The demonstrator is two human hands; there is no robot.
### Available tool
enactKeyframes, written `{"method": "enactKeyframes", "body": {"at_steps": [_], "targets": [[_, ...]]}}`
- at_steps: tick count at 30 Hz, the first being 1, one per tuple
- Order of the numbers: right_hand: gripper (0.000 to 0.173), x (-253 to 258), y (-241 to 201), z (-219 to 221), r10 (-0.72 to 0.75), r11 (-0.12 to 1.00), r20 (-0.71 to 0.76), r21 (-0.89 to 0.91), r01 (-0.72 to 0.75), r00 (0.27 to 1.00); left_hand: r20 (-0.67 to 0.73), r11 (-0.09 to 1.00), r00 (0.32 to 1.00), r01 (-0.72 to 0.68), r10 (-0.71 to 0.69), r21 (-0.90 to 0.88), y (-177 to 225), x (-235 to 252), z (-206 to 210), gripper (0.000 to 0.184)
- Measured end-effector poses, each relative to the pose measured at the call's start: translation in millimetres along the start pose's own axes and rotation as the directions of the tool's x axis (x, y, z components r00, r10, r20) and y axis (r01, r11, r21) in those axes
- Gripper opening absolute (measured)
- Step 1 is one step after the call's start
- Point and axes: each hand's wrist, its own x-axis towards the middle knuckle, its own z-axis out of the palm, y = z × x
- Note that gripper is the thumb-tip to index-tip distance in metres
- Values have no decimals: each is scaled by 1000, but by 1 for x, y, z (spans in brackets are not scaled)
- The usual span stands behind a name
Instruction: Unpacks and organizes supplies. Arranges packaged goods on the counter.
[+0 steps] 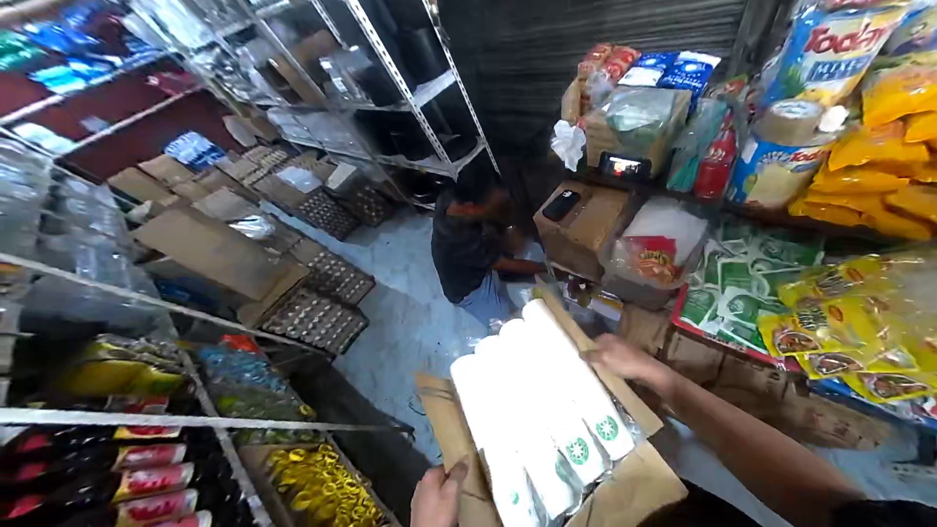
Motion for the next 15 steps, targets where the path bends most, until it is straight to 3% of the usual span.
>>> {"method": "enactKeyframes", "body": {"at_steps": [3, 7, 15], "targets": [[51, -11, -11, 19, 17, 999, 53, -32, -16, 998, -12, 997, 999, 54, -53, 50, -26, -14, 3, 47], [51, -11, -12, 30, -16, 986, 105, -161, 33, 994, -37, 995, 995, 96, -97, -35, -46, -37, 12, 44], [53, -10, -3, 15, -13, 987, 129, -154, 33, 992, -84, 984, 985, 138, -148, -108, -36, -42, 32, 45]]}}
